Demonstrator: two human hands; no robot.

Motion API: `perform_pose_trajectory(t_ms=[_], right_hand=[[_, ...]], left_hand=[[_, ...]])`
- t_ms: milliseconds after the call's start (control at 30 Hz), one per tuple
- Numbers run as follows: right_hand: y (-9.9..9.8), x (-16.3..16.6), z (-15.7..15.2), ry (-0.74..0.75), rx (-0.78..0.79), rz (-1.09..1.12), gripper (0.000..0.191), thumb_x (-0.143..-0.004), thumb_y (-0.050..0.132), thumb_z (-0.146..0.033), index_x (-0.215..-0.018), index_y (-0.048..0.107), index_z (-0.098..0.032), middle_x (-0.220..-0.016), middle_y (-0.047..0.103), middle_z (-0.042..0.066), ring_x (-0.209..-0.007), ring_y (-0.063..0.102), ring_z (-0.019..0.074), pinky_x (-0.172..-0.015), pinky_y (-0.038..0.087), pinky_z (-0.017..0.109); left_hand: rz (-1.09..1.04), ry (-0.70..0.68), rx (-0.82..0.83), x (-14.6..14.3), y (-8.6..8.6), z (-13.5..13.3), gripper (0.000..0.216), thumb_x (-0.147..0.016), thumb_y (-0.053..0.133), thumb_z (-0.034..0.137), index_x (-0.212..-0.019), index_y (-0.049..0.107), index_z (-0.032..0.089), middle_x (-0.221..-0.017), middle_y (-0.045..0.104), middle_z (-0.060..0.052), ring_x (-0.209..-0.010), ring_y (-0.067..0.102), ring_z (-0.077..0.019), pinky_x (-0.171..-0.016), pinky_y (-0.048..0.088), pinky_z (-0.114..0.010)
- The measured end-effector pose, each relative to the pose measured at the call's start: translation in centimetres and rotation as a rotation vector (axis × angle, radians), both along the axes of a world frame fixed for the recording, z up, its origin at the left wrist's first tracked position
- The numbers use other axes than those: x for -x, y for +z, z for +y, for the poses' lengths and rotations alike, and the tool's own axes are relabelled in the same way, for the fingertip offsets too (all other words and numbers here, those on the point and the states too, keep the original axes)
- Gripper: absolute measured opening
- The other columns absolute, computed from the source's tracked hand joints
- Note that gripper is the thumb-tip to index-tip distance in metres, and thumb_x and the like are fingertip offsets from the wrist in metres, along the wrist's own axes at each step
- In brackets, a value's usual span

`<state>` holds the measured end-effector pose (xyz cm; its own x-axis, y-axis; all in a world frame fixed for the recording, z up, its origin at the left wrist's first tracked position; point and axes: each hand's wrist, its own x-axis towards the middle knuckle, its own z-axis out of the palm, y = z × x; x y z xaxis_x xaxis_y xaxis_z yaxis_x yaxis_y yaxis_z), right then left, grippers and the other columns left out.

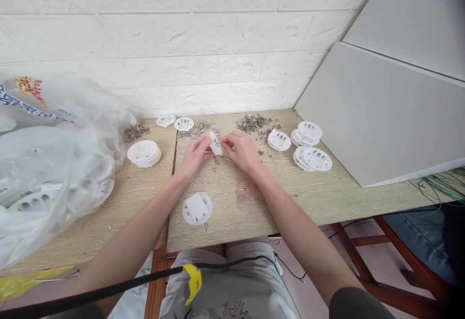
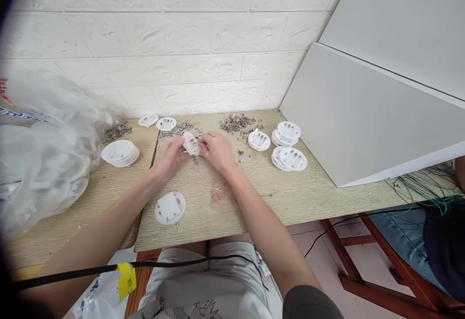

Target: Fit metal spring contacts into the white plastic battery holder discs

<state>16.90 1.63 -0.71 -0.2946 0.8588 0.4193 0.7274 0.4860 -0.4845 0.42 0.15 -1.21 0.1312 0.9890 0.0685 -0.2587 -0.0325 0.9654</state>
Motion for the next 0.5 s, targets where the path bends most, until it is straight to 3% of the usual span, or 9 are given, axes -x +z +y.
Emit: perform_pose_trajectory(t_ms=[500], right_hand=[[0.63, 0.80, -1.01, -0.007, 0.007, -0.252, 0.023, -0.096, 0.047, -0.014, -0.091, 0.070, -0.015, -0.092, 0.066, 0.008, -0.081, 0.057, 0.0190, -0.066, 0.034, 0.029]], left_hand=[[0.150, -0.126, -0.071, 1.02, -0.74, 0.29, 0.046, -0.080, 0.069, 0.059, -0.098, 0.075, 0.017, -0.100, 0.074, -0.009, -0.099, 0.066, -0.0229, -0.093, 0.053, -0.038]])
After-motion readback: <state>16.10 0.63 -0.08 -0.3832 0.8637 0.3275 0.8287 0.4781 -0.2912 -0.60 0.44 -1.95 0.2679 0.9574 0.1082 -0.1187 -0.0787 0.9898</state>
